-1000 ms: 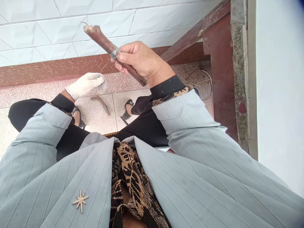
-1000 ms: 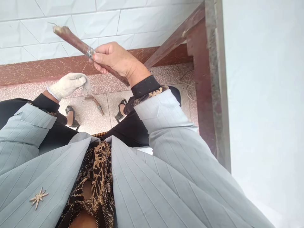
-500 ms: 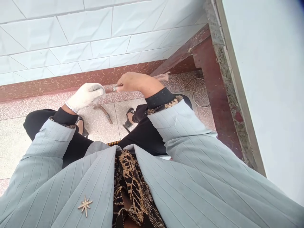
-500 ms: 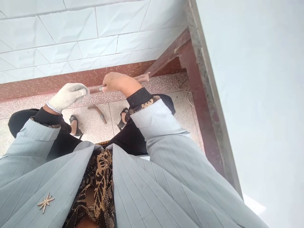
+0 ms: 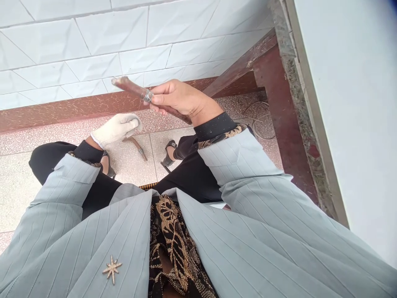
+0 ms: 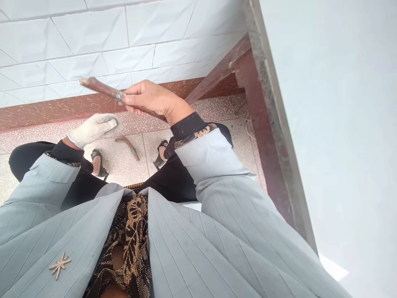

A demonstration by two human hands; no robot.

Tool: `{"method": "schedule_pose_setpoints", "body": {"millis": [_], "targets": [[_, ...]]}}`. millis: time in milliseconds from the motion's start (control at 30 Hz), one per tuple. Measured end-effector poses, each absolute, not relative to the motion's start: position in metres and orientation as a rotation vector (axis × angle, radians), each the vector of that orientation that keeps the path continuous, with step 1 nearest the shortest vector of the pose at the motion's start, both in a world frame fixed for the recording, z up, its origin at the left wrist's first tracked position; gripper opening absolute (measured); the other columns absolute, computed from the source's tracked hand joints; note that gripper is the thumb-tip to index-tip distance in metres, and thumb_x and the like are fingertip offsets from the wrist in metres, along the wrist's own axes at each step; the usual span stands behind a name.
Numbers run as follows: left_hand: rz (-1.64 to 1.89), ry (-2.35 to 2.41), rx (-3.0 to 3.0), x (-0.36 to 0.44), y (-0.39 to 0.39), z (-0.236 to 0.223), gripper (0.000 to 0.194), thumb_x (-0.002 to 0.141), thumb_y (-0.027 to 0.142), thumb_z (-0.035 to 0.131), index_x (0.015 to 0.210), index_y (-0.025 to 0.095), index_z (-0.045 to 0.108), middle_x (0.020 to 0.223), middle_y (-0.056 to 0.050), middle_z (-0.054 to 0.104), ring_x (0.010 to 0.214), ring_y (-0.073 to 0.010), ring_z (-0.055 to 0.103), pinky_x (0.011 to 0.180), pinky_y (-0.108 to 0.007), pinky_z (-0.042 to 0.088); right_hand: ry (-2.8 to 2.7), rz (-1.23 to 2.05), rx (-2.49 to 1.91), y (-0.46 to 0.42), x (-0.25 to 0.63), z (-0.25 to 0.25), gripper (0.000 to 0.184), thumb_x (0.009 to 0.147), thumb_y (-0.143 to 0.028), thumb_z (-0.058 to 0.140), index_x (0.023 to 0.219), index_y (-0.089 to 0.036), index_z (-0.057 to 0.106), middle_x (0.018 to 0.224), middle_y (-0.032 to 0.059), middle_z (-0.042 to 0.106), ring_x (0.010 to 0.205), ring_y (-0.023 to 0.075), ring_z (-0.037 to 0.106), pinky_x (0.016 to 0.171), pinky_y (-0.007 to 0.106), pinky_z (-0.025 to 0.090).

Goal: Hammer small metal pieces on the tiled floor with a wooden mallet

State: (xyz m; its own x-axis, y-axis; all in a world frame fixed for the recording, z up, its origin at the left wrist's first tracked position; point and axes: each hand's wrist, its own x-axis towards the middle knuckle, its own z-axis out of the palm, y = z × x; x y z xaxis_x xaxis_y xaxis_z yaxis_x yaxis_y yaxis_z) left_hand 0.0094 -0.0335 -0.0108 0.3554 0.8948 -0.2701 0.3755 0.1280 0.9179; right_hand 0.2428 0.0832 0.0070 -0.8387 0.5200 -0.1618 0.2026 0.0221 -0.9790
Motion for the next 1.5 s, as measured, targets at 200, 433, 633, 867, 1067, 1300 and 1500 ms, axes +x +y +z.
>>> {"method": "schedule_pose_setpoints", "body": {"millis": [200,433,633,867,1067,1300,1500], "targets": [[0.474,1.136,1.488,0.015,-0.035,-0.023,0.023,0.103,0.035,0.058,0.09,0.018,0.067,0.067,0.001,0.054,0.059,-0.0126,0.046,0.059,-0.026,0.039,-2.202,1.486,-1.307,0.086,0.228,-0.002,0.039,0.106,-0.054,0.063,0.086,-0.02,0.062,0.075,0.0051,0.063,0.071,0.0175,0.055,0.067,0.029,0.044],[0.306,1.228,1.745,0.018,-0.033,-0.026,0.029,0.098,0.035,0.053,0.078,0.019,0.067,0.075,-0.001,0.062,0.072,-0.016,0.055,0.074,-0.03,0.045,-2.951,0.845,-1.411,0.079,0.218,-0.007,0.023,0.103,-0.035,0.066,0.097,-0.016,0.078,0.094,0.0143,0.073,0.105,0.0299,0.067,0.087,0.037,0.047],[0.298,1.3,1.752,0.012,-0.03,-0.022,0.026,0.095,0.034,0.053,0.078,0.019,0.066,0.076,-0.001,0.062,0.074,-0.0162,0.055,0.075,-0.03,0.043,-3.187,1.144,-1.321,0.066,0.216,0.002,0.019,0.097,-0.016,0.075,0.078,-0.014,0.072,0.069,0.0032,0.063,0.08,0.0164,0.061,0.081,0.03,0.04],[0.381,1.356,1.802,0.006,-0.023,-0.018,0.021,0.093,0.032,0.055,0.081,0.018,0.065,0.081,-0.001,0.063,0.078,-0.0154,0.057,0.08,-0.03,0.047,-3.319,1.834,-0.828,0.068,0.219,0.011,0.024,0.109,-0.017,0.067,0.087,-0.008,0.071,0.058,-0.0056,0.05,0.06,0.0064,0.041,0.069,0.025,0.03],[0.426,1.32,1.858,0.004,-0.02,-0.027,0.025,0.095,0.036,0.053,0.088,0.018,0.068,0.084,-0.002,0.067,0.081,-0.0162,0.06,0.083,-0.032,0.051,-3.128,2.169,-0.528,0.074,0.224,0.007,0.023,0.113,-0.019,0.063,0.094,-0.006,0.07,0.062,-0.0055,0.049,0.061,0.0068,0.042,0.069,0.024,0.031],[0.575,1.332,1.894,0.002,-0.021,-0.029,0.035,0.1,0.045,0.053,0.098,0.016,0.072,0.091,-0.005,0.073,0.085,-0.0168,0.064,0.084,-0.031,0.053,-2.976,2.331,-0.494,0.074,0.225,0.004,0.034,0.113,-0.019,0.063,0.081,-0.009,0.062,0.061,-0.0047,0.05,0.058,0.0066,0.042,0.066,0.024,0.03],[0.613,1.339,1.865,0.003,-0.021,-0.035,0.027,0.103,0.038,0.059,0.093,0.016,0.071,0.085,-0.003,0.072,0.082,-0.0156,0.064,0.08,-0.028,0.053,-2.882,2.361,-0.463,0.075,0.229,0.009,0.038,0.112,-0.024,0.068,0.078,-0.009,0.061,0.06,-0.0063,0.05,0.058,0.0038,0.041,0.065,0.022,0.031]]}}
